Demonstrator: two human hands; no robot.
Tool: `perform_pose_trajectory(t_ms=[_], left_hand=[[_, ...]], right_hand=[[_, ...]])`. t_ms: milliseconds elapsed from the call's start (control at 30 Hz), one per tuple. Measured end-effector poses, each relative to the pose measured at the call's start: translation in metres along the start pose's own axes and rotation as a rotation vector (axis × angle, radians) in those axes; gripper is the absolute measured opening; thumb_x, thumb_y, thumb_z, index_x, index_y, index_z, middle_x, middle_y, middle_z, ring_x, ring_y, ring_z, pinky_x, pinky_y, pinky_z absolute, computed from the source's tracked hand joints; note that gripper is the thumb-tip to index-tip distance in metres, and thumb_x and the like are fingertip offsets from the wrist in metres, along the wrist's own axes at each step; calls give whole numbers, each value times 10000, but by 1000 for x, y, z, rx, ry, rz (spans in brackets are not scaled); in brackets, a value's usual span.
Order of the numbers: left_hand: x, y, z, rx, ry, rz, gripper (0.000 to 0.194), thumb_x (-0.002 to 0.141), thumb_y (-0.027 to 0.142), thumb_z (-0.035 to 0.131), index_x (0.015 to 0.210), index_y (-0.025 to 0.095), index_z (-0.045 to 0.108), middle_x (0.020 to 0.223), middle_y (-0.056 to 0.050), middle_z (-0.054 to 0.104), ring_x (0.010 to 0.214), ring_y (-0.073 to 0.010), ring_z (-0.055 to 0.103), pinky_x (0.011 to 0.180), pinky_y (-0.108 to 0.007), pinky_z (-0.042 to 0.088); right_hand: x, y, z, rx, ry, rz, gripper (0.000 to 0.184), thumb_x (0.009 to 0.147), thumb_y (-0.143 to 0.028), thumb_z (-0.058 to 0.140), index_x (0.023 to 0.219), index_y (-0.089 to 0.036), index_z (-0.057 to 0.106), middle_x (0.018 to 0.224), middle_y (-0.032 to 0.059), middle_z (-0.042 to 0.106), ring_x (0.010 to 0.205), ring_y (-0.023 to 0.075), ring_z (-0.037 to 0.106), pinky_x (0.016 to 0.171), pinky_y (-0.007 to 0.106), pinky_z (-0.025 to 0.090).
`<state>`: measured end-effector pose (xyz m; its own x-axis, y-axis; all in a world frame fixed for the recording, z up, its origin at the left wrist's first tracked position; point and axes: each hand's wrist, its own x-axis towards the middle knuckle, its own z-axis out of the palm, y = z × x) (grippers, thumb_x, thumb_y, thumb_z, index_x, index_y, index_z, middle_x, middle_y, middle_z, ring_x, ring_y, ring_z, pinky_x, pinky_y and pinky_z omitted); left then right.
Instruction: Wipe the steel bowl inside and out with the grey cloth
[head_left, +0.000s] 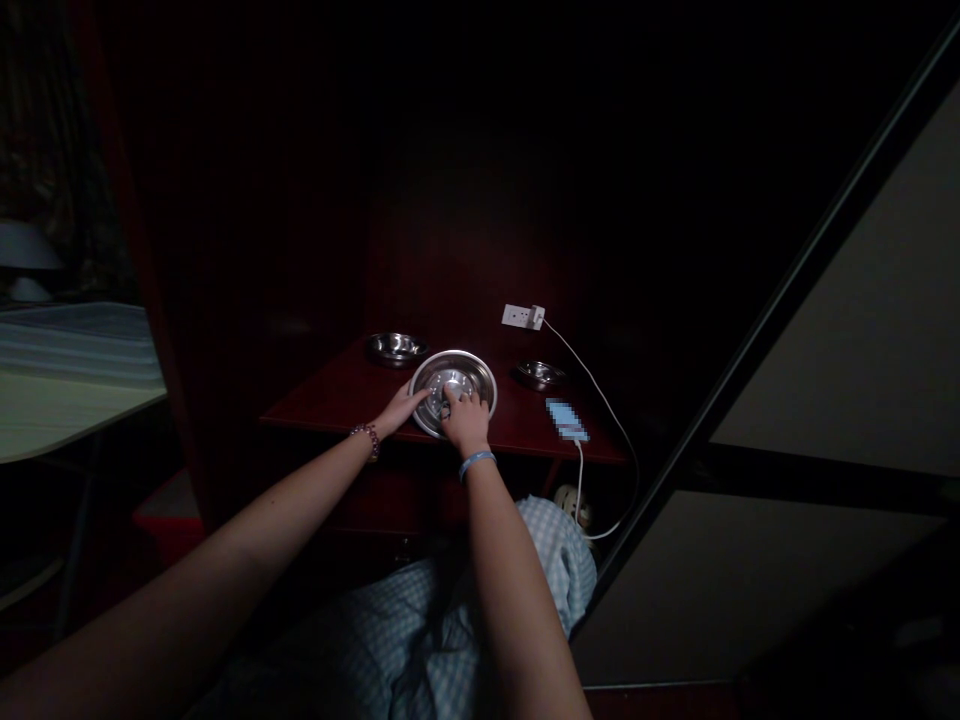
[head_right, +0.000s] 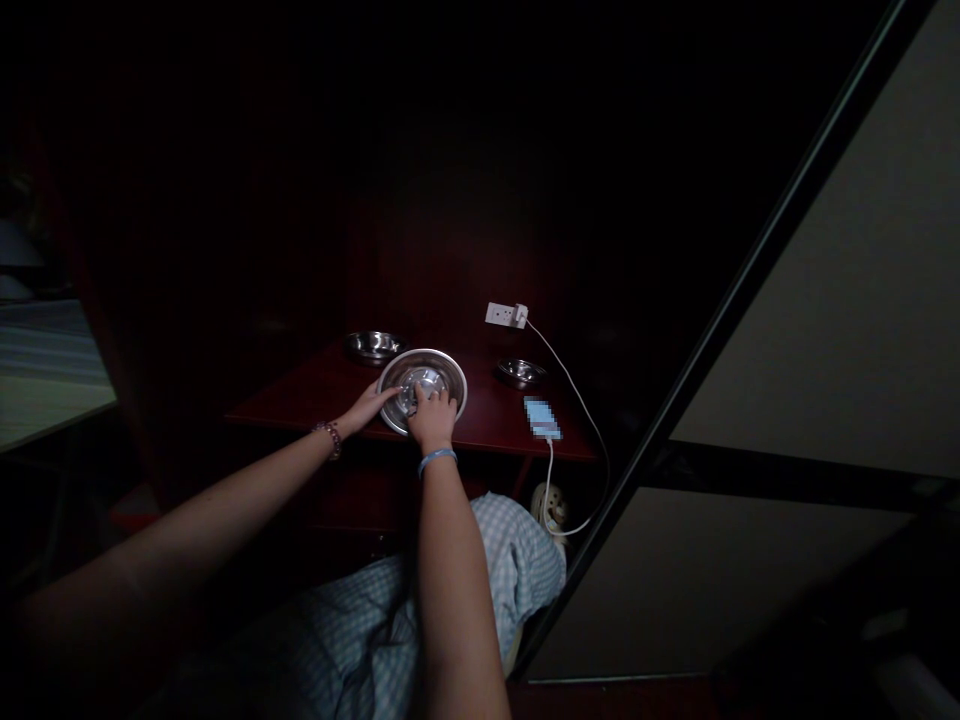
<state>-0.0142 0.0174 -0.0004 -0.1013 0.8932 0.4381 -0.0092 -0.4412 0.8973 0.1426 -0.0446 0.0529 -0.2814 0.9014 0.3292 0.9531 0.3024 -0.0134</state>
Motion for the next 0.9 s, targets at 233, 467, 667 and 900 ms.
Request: perform_pose_trajectory(t_ms=[233, 467, 667, 900], left_hand=[[3, -5, -1, -1, 34, -17, 500, 734, 375, 680, 1166, 125, 649, 1194, -118, 712, 1178, -279, 616, 1063, -404, 444], [0, 0, 0, -17, 52, -11, 469, 711, 375, 702, 1105, 123, 670, 1156, -124, 723, 1177, -303, 612, 1053, -420, 452], [-3, 6, 2, -6, 57, -39, 441, 721, 342, 690, 1100, 117, 675, 1152, -121, 727, 1169, -290, 620, 1057, -408, 452], [-2, 4, 2, 28, 55, -17, 448, 751, 339, 676, 1148, 131, 668, 1161, -105, 728, 1162, -279, 627, 1058, -411, 451]], right_hand=[[0, 1, 1, 13, 23, 5, 528, 927, -314, 446, 1454, -316, 460, 1370, 97, 586, 1283, 279, 441, 1006, 428, 319], [1, 0, 2, 14, 21, 6, 522, 932, -310, 439, 1453, -312, 464, 1375, 94, 583, 1285, 275, 438, 1005, 425, 316], [1, -1, 0, 9, 6, 6, 511, 944, -325, 429, 1453, -310, 465, 1371, 98, 583, 1286, 278, 432, 1001, 428, 318], [0, -1, -1, 7, 15, -8, 469, 946, -322, 433, 1406, -308, 525, 1347, 91, 599, 1279, 277, 437, 998, 423, 324]])
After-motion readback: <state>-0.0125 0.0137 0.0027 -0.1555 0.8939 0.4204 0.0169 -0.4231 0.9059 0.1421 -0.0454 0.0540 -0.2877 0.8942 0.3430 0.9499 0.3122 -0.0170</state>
